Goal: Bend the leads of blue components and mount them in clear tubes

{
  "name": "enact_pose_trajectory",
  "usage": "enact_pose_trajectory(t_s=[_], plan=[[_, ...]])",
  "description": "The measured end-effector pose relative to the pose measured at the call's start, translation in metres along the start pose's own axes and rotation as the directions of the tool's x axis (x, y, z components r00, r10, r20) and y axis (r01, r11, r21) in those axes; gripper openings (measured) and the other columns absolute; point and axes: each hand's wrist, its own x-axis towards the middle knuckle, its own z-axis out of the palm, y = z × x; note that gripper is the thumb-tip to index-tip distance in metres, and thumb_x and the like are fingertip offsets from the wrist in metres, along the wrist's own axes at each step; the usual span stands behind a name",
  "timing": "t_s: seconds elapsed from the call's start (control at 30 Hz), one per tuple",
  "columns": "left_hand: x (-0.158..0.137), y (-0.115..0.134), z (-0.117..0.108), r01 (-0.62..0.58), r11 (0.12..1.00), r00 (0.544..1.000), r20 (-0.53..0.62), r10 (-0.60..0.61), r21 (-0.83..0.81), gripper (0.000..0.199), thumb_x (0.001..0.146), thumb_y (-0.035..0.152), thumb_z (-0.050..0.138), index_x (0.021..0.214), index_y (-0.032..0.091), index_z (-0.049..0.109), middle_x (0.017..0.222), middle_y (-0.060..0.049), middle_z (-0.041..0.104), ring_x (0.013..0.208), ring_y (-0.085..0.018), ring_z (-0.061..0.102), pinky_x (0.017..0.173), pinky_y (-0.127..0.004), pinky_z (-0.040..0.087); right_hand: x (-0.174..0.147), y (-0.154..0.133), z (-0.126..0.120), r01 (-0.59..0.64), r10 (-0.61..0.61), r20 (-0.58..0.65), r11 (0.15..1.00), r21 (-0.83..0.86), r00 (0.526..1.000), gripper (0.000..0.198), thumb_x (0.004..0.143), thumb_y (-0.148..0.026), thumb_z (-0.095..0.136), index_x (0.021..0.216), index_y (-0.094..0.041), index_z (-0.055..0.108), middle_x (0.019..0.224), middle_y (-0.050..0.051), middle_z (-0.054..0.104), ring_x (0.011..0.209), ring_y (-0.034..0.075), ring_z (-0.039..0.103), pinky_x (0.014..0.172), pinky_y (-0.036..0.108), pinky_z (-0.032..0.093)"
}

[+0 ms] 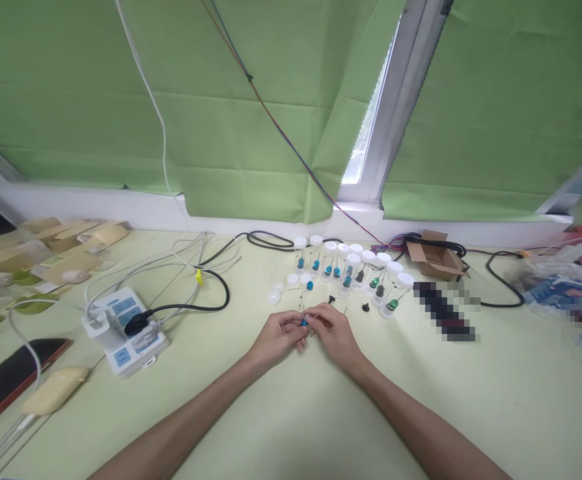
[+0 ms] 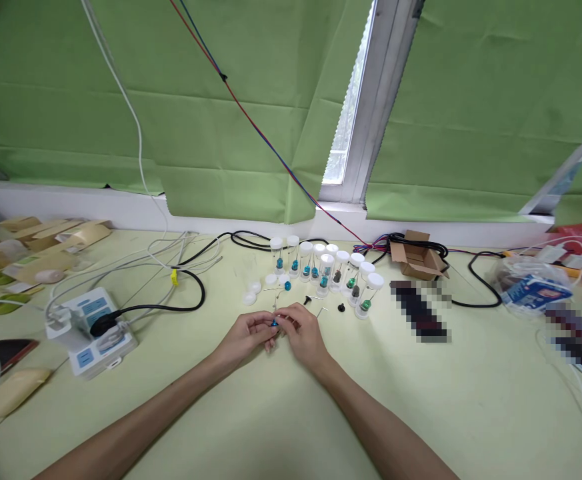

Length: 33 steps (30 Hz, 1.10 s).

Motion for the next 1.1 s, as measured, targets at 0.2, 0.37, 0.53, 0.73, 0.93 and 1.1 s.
enact_pose_trajectory(t_s=[0.2,0.37,0.53,0.73,0.93,1.1], plan=[[0.0003,-0.0001,-0.0002,0.002,1.0,1.0,-0.001,-0.002,0.015,0.028,0.071,0.031,0.074,0.088,0.01,0.067,0.057,-0.001,0.062,0.049,-0.011,0.057,0.052,-0.025,0.048,-0.0003,-0.0007,0.0002,-0.003,0.003,0.003,1.0,-0.01,1.0,0.015,0.089,-0.023,0.056,0.094,-0.022,0.07,0.088,0.003,0.062,0.066,0.014,0.058,0.063,0.027,0.046],[0.0005,-0.0001,0.0,-0.01,1.0,1.0,0.013,0.01,0.026,0.027,0.072,0.032,0.073,0.088,0.011,0.066,0.058,0.0,0.062,0.05,-0.011,0.057,0.052,-0.025,0.048,-0.0003,0.0005,0.0006,-0.006,0.006,0.001,1.0,-0.005,1.0,0.015,0.089,-0.024,0.056,0.093,-0.022,0.07,0.086,0.003,0.06,0.065,0.013,0.058,0.062,0.027,0.046],[-0.0007,0.0018,0.0006,-0.007,0.999,1.0,0.013,0.007,0.038,0.029,0.072,0.034,0.073,0.087,0.011,0.065,0.058,0.0,0.061,0.05,-0.011,0.057,0.052,-0.025,0.048,-0.0003,0.0013,0.0011,-0.012,0.012,-0.002,1.0,-0.013,1.0,0.015,0.089,-0.024,0.055,0.094,-0.022,0.07,0.085,0.003,0.06,0.065,0.013,0.058,0.062,0.026,0.046],[-0.0013,0.0039,0.0017,-0.001,1.0,1.0,0.013,0.001,0.028,0.03,0.07,0.035,0.074,0.086,0.012,0.066,0.058,0.0,0.061,0.05,-0.012,0.057,0.052,-0.025,0.048,-0.0001,-0.0001,0.0015,-0.004,0.004,-0.017,1.0,-0.028,1.0,0.015,0.09,-0.024,0.055,0.093,-0.022,0.069,0.086,0.003,0.06,0.064,0.013,0.057,0.061,0.026,0.047],[-0.0016,0.0037,0.0022,0.003,1.0,1.0,0.005,-0.003,0.026,0.031,0.069,0.035,0.075,0.088,0.011,0.067,0.057,0.0,0.061,0.05,-0.012,0.057,0.052,-0.025,0.048,0.0,-0.0009,0.0017,-0.011,0.01,-0.028,0.999,-0.051,1.0,0.016,0.09,-0.027,0.054,0.095,-0.021,0.068,0.086,0.004,0.061,0.063,0.013,0.057,0.061,0.027,0.048],[-0.0011,0.0022,0.0022,0.0,1.0,1.0,0.002,0.0,0.013,0.031,0.069,0.034,0.075,0.089,0.011,0.068,0.056,0.001,0.061,0.049,-0.012,0.056,0.051,-0.025,0.048,-0.0002,0.0001,0.0021,-0.003,0.001,-0.029,0.998,-0.064,1.0,0.016,0.09,-0.026,0.053,0.095,-0.021,0.068,0.087,0.004,0.061,0.065,0.014,0.057,0.062,0.027,0.047]])
